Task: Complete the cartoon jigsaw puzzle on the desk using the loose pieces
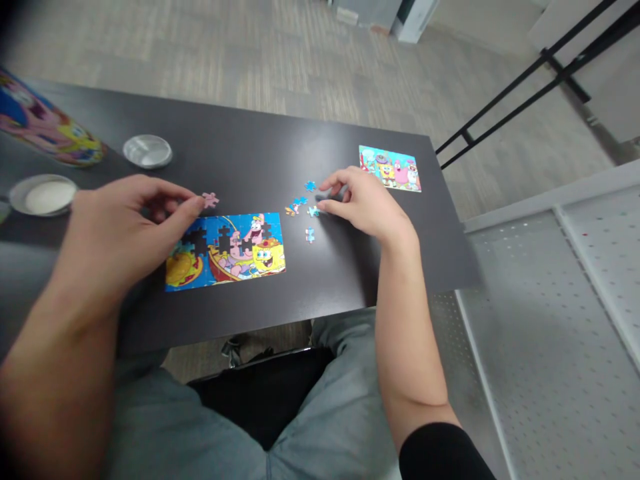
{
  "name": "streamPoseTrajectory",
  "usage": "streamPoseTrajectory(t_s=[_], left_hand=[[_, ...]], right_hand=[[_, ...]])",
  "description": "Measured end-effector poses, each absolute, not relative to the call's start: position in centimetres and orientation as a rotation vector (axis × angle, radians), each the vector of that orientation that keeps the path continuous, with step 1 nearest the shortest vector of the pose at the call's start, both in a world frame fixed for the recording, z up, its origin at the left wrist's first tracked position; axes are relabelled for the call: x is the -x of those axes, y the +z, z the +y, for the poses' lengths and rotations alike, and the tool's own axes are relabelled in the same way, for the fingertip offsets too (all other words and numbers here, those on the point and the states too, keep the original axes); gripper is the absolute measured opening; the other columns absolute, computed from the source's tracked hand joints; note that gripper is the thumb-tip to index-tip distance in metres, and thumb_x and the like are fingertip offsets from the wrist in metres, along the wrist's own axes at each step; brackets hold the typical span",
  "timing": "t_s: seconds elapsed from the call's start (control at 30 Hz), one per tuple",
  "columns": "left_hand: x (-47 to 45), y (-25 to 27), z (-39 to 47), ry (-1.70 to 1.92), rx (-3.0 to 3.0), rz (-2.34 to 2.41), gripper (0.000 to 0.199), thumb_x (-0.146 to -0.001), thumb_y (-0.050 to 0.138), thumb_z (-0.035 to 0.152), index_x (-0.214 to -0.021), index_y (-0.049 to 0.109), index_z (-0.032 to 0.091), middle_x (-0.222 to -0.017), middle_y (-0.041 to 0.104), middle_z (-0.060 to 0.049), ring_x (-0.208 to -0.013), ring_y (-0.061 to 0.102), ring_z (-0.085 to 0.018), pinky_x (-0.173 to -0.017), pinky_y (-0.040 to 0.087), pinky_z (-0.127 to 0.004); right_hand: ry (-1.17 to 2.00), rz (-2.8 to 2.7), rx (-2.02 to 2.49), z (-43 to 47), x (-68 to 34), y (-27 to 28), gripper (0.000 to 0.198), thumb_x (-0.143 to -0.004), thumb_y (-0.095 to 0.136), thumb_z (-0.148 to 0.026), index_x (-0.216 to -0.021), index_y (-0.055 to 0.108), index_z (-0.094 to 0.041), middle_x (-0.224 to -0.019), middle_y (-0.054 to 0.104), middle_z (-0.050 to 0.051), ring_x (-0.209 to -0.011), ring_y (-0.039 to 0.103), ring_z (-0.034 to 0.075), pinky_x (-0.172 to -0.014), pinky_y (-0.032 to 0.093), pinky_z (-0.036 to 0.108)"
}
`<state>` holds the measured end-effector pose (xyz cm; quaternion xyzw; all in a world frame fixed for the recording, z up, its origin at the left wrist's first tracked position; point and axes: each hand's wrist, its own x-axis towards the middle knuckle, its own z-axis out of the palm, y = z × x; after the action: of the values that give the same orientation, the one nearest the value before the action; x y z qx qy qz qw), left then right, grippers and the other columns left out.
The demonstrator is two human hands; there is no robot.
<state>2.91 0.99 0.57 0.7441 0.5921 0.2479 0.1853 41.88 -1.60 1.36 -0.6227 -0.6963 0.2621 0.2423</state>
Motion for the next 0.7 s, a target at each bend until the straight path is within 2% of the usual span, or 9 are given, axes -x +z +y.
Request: streamPoseTrajectory(t_s=[0.1, 0.23, 0.4, 0.5, 0.7], left_hand=[[-2.9, 0.8, 1.1, 0.675, -2.094, 1.674, 0.054, -0.112, 0.067, 0.072, -0.118, 0.1, 0.031, -0.1, 0.086, -0.008, -0.088, 0.077, -0.037, -0.08, 0.048, -0.057], [-2.9, 0.9, 1.1, 0.651, -2.111, 1.673, 0.053, -0.114, 0.066, 0.072, -0.118, 0.099, 0.031, -0.1, 0.085, -0.008, -0.088, 0.076, -0.035, -0.081, 0.05, -0.057], [-3.2, 0.8, 0.8, 0.773, -2.082, 1.626, 0.04, -0.112, 0.079, 0.064, -0.111, 0.097, 0.029, -0.096, 0.083, -0.006, -0.086, 0.072, -0.034, -0.087, 0.05, -0.057], [-3.2, 0.8, 0.8, 0.777, -2.073, 1.603, 0.038, -0.111, 0.079, 0.065, -0.109, 0.096, 0.031, -0.095, 0.082, -0.006, -0.086, 0.072, -0.034, -0.091, 0.05, -0.059], [-3.2, 0.9, 0.7, 0.745, -2.091, 1.606, 0.034, -0.114, 0.078, 0.058, -0.109, 0.094, 0.029, -0.098, 0.081, -0.006, -0.089, 0.071, -0.032, -0.094, 0.047, -0.058]], right_hand=[[0.705, -2.033, 1.572, -1.1, -40.4, 0.9, 0.028, -0.104, 0.101, -0.035, -0.131, 0.097, -0.029, -0.126, 0.082, 0.008, -0.09, 0.066, 0.025, -0.095, 0.062, 0.049], [0.745, -2.118, 1.516, -0.8, -38.8, 0.4, 0.027, -0.108, 0.099, -0.031, -0.134, 0.099, -0.03, -0.126, 0.077, 0.008, -0.097, 0.067, 0.027, -0.104, 0.063, 0.05], [0.753, -2.088, 1.49, -0.8, -38.2, 0.3, 0.016, -0.106, 0.1, -0.024, -0.12, 0.097, -0.03, -0.122, 0.075, 0.006, -0.095, 0.065, 0.026, -0.103, 0.062, 0.048], [0.744, -2.079, 1.51, -0.7, -38.2, 0.3, 0.013, -0.103, 0.101, -0.023, -0.111, 0.093, -0.031, -0.118, 0.076, 0.006, -0.093, 0.064, 0.027, -0.104, 0.064, 0.051], [0.746, -2.082, 1.512, -0.6, -38.4, 0.4, 0.02, -0.1, 0.105, -0.027, -0.111, 0.09, -0.032, -0.115, 0.077, 0.007, -0.094, 0.066, 0.03, -0.108, 0.066, 0.056]])
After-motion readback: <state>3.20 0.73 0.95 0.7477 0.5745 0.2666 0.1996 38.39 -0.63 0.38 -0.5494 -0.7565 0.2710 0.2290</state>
